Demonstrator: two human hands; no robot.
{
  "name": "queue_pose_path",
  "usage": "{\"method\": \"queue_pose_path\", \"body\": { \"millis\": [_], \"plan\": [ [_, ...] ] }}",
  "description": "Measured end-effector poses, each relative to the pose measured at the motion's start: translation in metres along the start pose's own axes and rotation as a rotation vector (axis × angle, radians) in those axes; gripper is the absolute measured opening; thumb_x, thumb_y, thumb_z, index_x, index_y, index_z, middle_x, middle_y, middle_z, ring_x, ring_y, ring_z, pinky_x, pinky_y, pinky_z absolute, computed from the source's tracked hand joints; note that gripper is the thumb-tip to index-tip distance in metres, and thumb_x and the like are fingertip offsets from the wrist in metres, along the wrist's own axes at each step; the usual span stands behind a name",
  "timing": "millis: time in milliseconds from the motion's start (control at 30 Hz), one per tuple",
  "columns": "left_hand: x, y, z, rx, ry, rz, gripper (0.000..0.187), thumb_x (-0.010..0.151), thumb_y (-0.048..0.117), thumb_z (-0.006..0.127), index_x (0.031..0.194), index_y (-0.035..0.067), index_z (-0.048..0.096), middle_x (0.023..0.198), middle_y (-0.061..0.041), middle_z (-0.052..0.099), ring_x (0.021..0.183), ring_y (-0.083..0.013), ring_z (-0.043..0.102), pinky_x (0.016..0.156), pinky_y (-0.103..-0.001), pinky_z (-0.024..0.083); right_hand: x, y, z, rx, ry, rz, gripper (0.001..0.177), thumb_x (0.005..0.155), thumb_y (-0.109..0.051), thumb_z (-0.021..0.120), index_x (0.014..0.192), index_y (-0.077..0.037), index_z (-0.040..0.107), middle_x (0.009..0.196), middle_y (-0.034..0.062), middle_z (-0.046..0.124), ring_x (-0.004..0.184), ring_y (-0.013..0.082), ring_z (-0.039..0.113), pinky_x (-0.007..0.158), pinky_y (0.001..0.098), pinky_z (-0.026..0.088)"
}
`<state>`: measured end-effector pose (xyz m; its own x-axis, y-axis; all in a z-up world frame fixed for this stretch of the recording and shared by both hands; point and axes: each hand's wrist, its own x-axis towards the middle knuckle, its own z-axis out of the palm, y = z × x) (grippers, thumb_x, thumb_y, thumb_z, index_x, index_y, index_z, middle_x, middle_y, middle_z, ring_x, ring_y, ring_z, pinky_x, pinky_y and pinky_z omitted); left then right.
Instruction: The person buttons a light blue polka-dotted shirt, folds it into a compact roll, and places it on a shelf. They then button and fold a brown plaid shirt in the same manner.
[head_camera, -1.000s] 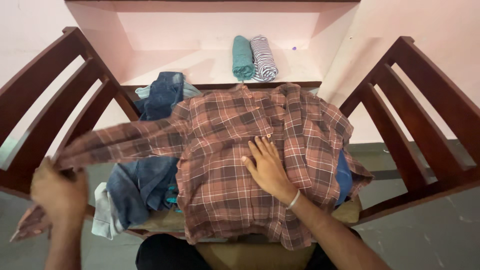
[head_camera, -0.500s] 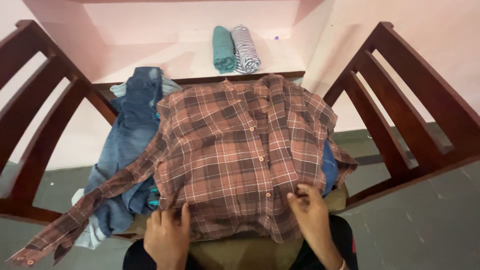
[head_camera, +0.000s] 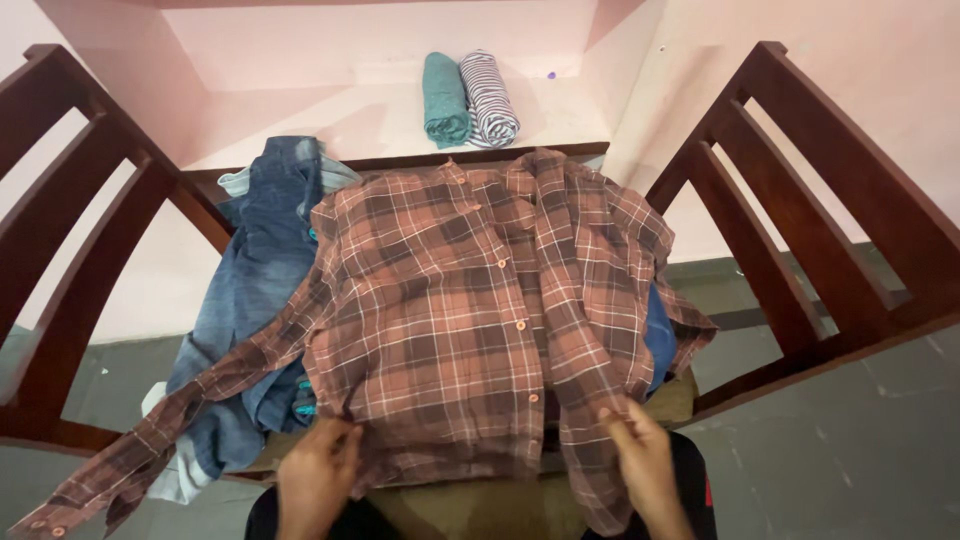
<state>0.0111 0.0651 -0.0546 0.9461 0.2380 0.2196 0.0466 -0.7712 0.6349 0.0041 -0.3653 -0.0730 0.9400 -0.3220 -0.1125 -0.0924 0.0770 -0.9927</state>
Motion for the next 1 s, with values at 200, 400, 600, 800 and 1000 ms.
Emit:
{"method": "queue_pose_path", "body": {
  "millis": [200,400,600,800,1000],
  "plan": [
    [0.014,-0.086,-0.056,-0.075,-0.286,0.002,0.022,0.078,0.027,0.077,0.094,0.012,0.077,0.088,-0.009,0.081,0.068,-0.0255,0.080,0.065,-0.038,0.062,-0.007,-0.032,-0.039,-0.208,0.256,-0.021,0.038,0.097,-0.014,0.066,0.133,0.000,0.071,0.093,0.0134,0.076,0.080,0.0116,0.065,0.074,0.0275,0.049],
    [0.025,-0.059,-0.068,0.442,-0.270,-0.115,0.024,0.081,0.030,0.079,0.104,0.022,0.078,0.093,-0.012,0.077,0.085,-0.0347,0.074,0.076,-0.046,0.058,-0.068,-0.033,0.011,-0.884,-0.404,-0.481,0.044,0.089,-0.033,0.073,0.129,-0.013,0.072,0.110,0.0105,0.081,0.091,0.0185,0.081,0.079,0.0299,0.064],
    [0.008,0.070,-0.048,0.054,0.143,0.214,0.012,0.083,0.021,0.074,0.089,0.010,0.072,0.085,-0.010,0.072,0.070,-0.0303,0.072,0.062,-0.043,0.056,-0.040,-0.071,0.030,-0.699,-0.596,-0.443,0.038,0.102,-0.026,0.067,0.133,-0.004,0.068,0.124,0.0172,0.075,0.110,0.0255,0.075,0.092,0.0383,0.059],
    [-0.023,0.180,0.023,-0.154,-0.099,0.441,0.030,0.088,0.033,0.075,0.080,0.005,0.071,0.077,-0.010,0.069,0.063,-0.0269,0.069,0.054,-0.039,0.055,0.054,-0.139,0.068,-0.184,-0.167,-0.029,0.037,0.098,-0.018,0.054,0.131,-0.006,0.065,0.098,0.0106,0.076,0.082,0.0194,0.075,0.077,0.0312,0.060],
    [-0.038,0.218,0.086,0.034,-0.068,0.447,0.044,0.093,0.043,0.073,0.073,0.006,0.063,0.072,-0.010,0.061,0.060,-0.0269,0.065,0.051,-0.041,0.053,0.173,-0.180,0.100,0.387,-0.109,0.226,0.039,0.100,-0.014,0.054,0.133,0.007,0.054,0.128,0.0214,0.061,0.117,0.0282,0.064,0.101,0.0346,0.056]
  ]
}}
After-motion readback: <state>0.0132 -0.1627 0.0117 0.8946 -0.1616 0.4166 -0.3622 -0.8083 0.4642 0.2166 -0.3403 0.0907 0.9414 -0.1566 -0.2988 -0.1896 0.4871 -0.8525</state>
